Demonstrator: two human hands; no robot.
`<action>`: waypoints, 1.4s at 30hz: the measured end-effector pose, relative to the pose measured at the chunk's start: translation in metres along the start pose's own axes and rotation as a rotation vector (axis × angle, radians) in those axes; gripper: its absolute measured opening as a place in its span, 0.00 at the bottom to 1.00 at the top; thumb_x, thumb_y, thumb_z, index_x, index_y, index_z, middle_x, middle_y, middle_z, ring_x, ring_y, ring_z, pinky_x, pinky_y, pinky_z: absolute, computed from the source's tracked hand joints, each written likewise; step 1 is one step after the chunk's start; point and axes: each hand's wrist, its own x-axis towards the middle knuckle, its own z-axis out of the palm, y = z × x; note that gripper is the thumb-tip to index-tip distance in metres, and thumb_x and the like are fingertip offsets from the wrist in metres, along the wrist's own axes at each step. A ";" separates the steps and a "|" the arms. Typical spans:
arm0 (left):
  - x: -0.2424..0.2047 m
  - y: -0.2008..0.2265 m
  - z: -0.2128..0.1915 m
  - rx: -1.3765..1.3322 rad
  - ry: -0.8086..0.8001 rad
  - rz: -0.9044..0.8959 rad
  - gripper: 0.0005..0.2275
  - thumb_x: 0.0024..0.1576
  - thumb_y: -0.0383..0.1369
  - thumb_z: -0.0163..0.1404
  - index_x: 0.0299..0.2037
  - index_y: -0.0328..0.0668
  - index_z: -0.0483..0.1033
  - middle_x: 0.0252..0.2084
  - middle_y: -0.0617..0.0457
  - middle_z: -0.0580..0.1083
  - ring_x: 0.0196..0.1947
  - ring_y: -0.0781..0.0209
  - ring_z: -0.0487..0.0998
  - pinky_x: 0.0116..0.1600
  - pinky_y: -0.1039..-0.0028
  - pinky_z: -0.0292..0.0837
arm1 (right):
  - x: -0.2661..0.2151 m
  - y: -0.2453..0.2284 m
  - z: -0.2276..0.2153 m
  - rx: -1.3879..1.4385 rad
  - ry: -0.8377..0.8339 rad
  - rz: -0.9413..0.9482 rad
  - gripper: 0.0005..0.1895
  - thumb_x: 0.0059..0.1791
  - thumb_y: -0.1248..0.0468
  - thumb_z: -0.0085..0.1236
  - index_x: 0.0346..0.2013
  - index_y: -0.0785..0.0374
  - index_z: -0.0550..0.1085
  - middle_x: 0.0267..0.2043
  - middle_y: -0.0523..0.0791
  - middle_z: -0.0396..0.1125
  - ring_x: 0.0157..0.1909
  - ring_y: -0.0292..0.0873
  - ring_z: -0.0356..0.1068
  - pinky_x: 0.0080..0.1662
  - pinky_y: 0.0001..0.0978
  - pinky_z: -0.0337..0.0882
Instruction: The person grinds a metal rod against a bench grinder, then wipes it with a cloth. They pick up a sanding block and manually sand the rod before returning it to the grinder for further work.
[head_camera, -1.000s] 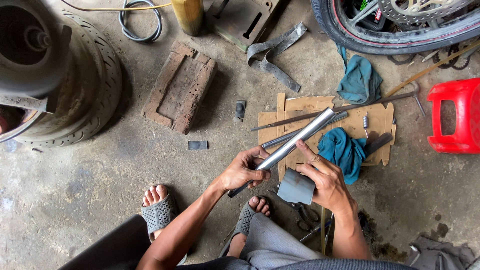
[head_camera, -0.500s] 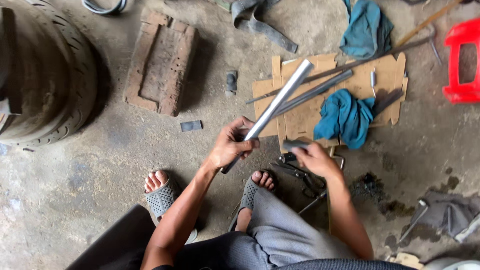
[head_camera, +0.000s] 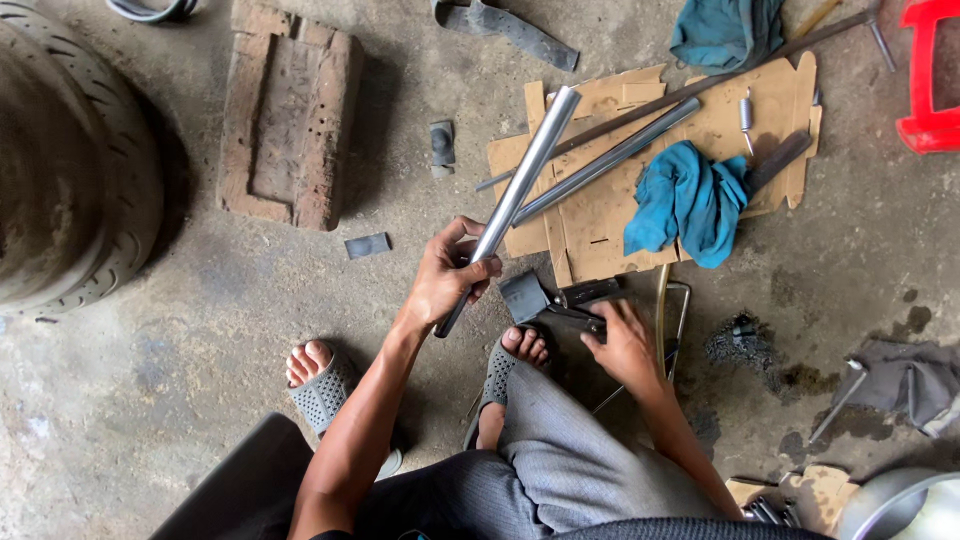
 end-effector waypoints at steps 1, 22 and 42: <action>0.001 -0.003 -0.002 -0.004 0.018 -0.008 0.15 0.52 0.17 0.58 0.47 0.31 0.69 0.27 0.39 0.76 0.14 0.65 0.70 0.16 0.80 0.65 | -0.004 0.007 0.004 -0.170 -0.003 -0.038 0.27 0.41 0.51 0.71 0.52 0.43 0.72 0.50 0.41 0.71 0.52 0.51 0.73 0.50 0.44 0.77; 0.004 -0.013 -0.004 0.225 0.099 -0.012 0.13 0.54 0.22 0.59 0.46 0.30 0.71 0.23 0.44 0.72 0.12 0.65 0.69 0.15 0.80 0.63 | -0.047 0.013 0.040 0.275 0.207 -0.049 0.26 0.40 0.65 0.59 0.53 0.51 0.76 0.43 0.52 0.69 0.44 0.61 0.74 0.42 0.49 0.77; 0.007 -0.003 0.022 0.329 0.135 -0.086 0.08 0.57 0.32 0.59 0.31 0.39 0.73 0.15 0.49 0.68 0.09 0.65 0.68 0.17 0.79 0.64 | 0.053 -0.073 0.013 -0.101 0.101 -0.737 0.16 0.38 0.64 0.71 0.35 0.49 0.73 0.45 0.42 0.67 0.56 0.50 0.62 0.61 0.51 0.58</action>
